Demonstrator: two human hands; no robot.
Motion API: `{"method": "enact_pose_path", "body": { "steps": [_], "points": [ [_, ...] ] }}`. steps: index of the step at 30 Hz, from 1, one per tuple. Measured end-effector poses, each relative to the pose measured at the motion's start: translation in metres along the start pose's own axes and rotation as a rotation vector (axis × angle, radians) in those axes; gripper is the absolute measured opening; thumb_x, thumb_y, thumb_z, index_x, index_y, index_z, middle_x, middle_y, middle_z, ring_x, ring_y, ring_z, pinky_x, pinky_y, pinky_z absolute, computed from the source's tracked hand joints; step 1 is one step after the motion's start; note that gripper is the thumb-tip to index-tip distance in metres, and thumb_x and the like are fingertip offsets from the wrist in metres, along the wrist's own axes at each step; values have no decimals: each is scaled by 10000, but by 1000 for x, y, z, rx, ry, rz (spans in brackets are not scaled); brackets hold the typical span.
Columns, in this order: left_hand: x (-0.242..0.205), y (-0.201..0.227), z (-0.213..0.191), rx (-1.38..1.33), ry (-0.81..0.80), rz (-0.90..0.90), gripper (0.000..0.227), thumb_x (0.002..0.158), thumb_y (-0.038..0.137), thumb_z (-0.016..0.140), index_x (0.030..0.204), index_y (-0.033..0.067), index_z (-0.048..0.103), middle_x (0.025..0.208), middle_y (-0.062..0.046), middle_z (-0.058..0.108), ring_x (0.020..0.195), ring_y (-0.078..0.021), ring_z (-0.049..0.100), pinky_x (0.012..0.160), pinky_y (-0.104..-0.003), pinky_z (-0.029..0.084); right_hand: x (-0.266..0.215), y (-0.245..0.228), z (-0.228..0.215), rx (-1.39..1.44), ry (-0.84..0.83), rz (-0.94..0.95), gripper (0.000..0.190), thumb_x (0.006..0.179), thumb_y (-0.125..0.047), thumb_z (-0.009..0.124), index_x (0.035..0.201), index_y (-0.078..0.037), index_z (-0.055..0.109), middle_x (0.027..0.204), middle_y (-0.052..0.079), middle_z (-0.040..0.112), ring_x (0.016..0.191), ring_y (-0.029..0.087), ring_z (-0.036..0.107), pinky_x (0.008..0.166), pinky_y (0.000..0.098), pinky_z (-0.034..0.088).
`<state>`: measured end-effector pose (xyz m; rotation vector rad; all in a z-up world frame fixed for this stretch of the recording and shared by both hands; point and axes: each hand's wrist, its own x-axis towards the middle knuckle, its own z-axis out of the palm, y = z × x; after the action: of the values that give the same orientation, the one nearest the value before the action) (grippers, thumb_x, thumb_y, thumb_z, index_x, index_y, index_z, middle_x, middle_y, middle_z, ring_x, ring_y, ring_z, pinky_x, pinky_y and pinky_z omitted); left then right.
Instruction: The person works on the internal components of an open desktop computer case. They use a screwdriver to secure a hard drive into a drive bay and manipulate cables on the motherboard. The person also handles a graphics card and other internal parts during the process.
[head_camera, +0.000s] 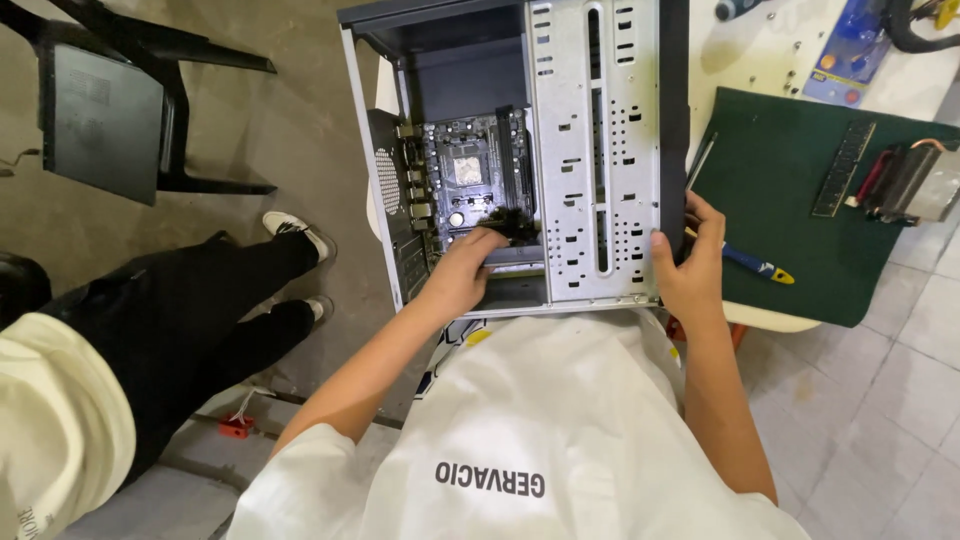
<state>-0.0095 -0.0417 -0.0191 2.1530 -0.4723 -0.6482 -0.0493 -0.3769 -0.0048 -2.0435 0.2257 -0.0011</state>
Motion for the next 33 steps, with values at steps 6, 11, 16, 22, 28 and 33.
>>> {"method": "enact_pose_path", "body": {
  "steps": [6, 11, 16, 22, 28, 33],
  "points": [
    [2, 27, 7, -21, 11, -6, 433, 863, -51, 677, 1260, 117, 645, 1191, -147, 665, 1141, -438, 653, 982, -501, 529, 0, -2, 1, 10, 6, 2, 616, 1059, -364, 612, 1499, -3, 377, 1349, 206, 407, 1255, 449, 525, 1018, 564, 466],
    [16, 29, 31, -88, 44, -11, 410, 886, -11, 701, 1276, 113, 670, 1248, -141, 682, 1182, -384, 661, 1003, -451, 538, 0, -3, 1, 9, -3, -9, 600, 1069, -327, 613, 1508, -7, 358, 1358, 207, 398, 1257, 454, 515, 1023, 574, 455],
    [21, 57, 3, -181, 104, 39, 440, 781, -79, 761, 1203, -81, 638, 1373, -380, 543, 1262, -594, 517, 1029, -638, 486, -3, -5, 2, -11, -6, -8, 608, 1074, -351, 607, 1508, -10, 353, 1364, 215, 403, 1262, 455, 514, 1015, 576, 457],
    [31, 23, 26, -187, 45, 26, 382, 839, 29, 786, 1209, 9, 691, 1282, -275, 656, 1254, -469, 600, 1052, -514, 510, -2, -2, 4, 4, 7, -28, 587, 1090, -315, 606, 1522, -13, 349, 1354, 211, 397, 1257, 458, 502, 1022, 594, 442],
    [46, -8, 74, -244, -2, -89, 267, 858, 91, 767, 1122, 132, 755, 1078, -68, 749, 1105, -290, 707, 953, -383, 569, -4, -6, 3, -3, 13, -1, 583, 1091, -334, 602, 1514, -20, 351, 1361, 199, 401, 1260, 438, 506, 1028, 586, 442],
    [49, 6, 63, -259, -4, -107, 246, 804, 4, 693, 1031, 71, 759, 872, -106, 730, 887, -327, 727, 774, -391, 586, -3, -10, 3, 10, 13, -10, 596, 1087, -350, 610, 1517, -26, 352, 1359, 188, 397, 1268, 429, 498, 1037, 582, 432]
  ]
}}
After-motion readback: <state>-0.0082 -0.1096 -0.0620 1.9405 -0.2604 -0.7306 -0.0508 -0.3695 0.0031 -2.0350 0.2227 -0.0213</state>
